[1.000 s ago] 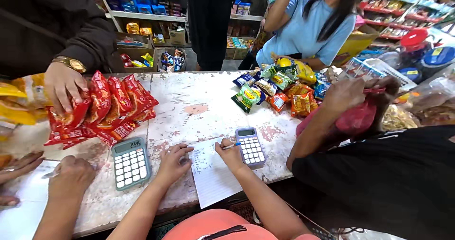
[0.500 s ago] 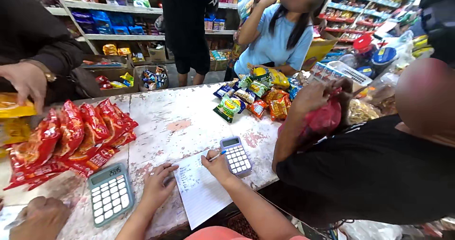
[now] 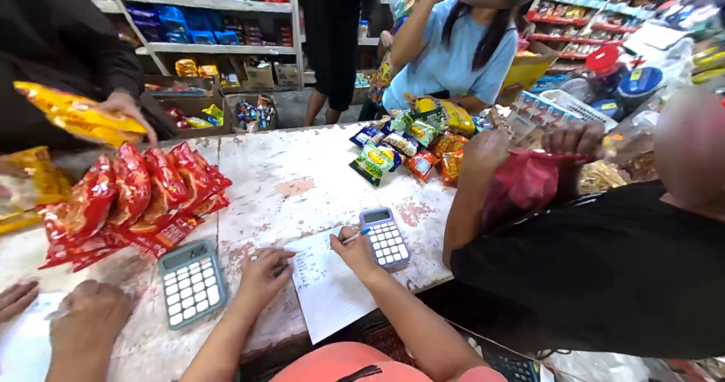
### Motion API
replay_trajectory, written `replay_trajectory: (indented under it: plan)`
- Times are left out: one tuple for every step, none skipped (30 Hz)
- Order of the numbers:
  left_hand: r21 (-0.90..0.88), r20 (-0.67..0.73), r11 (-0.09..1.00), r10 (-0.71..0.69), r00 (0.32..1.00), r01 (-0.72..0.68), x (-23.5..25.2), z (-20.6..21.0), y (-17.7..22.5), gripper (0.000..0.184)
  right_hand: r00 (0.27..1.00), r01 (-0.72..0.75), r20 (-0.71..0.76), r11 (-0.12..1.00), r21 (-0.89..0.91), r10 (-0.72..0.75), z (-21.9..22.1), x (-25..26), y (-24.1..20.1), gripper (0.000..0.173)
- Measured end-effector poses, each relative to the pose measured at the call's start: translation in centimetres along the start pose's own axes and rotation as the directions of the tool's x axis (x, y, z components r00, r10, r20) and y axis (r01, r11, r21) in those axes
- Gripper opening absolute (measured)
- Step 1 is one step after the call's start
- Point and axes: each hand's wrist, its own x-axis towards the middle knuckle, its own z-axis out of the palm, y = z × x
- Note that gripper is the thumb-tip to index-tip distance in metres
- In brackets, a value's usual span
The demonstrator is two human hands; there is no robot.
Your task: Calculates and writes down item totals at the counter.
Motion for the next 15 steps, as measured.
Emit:
replay_trajectory:
  plan:
    - [0.018,0.012,1.000,-0.009,1.000,0.008,-0.02,-0.08,0.14,0.032,1.000,-0.001,-0.004,1.000,-0.006,0.001,0.04,-0.03,-0.02,0.029]
    - [0.034,0.012,0.999,-0.012,1.000,0.011,0.01,-0.11,0.21,0.031,1.000,-0.002,-0.007,1.000,-0.015,0.002,0.09,-0.04,-0.09,0.029]
    - [0.041,0.011,0.999,-0.017,1.000,0.017,0.03,-0.12,0.24,0.031,1.000,0.003,-0.016,1.000,-0.021,-0.004,0.15,-0.07,-0.14,0.029]
    - [0.043,0.017,0.999,-0.024,1.000,0.024,0.06,-0.18,0.30,0.031,1.000,0.012,-0.027,1.000,-0.026,-0.012,0.23,-0.08,-0.13,0.029]
    - [0.042,0.019,0.999,-0.028,0.999,0.027,0.10,-0.23,0.33,0.031,0.999,0.013,-0.030,0.999,-0.031,-0.013,0.26,-0.09,-0.11,0.030]
    - [0.040,0.018,0.999,-0.031,0.999,0.030,0.12,-0.24,0.36,0.031,1.000,0.008,-0.028,0.999,-0.031,-0.009,0.27,-0.08,-0.08,0.030]
    - [0.038,0.022,0.998,-0.040,0.999,0.039,0.13,-0.29,0.43,0.031,1.000,0.000,-0.025,1.000,-0.029,-0.001,0.27,-0.09,-0.11,0.030]
    - [0.035,0.025,0.998,-0.048,0.999,0.047,0.12,-0.31,0.44,0.031,0.999,-0.004,-0.033,1.000,-0.025,0.003,0.34,-0.09,-0.14,0.030]
    - [0.032,0.024,0.998,-0.053,0.998,0.052,0.13,-0.26,0.42,0.032,0.999,-0.004,-0.043,1.000,-0.021,0.004,0.39,-0.08,-0.15,0.030]
    - [0.031,0.024,0.998,-0.056,0.998,0.055,0.19,-0.21,0.42,0.031,0.999,-0.004,-0.046,1.000,-0.018,0.003,0.34,-0.06,-0.17,0.030]
    - [0.033,0.027,0.998,-0.058,0.998,0.057,0.27,-0.16,0.42,0.031,0.999,-0.002,-0.046,1.000,-0.016,0.001,0.26,-0.02,-0.13,0.030]
    - [0.036,0.032,0.998,-0.061,0.998,0.060,0.33,-0.10,0.43,0.031,0.999,-0.001,-0.044,1.000,-0.016,0.001,0.18,0.04,-0.05,0.030]
    - [0.040,0.036,0.997,-0.066,0.997,0.065,0.32,-0.05,0.41,0.032,0.999,-0.001,-0.040,1.000,-0.013,0.001,0.15,0.06,0.06,0.029]
    - [0.049,0.034,0.997,-0.068,0.997,0.066,0.20,-0.01,0.31,0.032,0.999,0.000,-0.033,1.000,-0.013,-0.001,0.25,0.04,0.16,0.029]
    - [0.053,0.024,0.997,-0.065,0.998,0.064,0.06,0.04,0.15,0.032,0.999,0.005,-0.033,1.000,-0.016,-0.006,0.41,0.05,0.23,0.028]
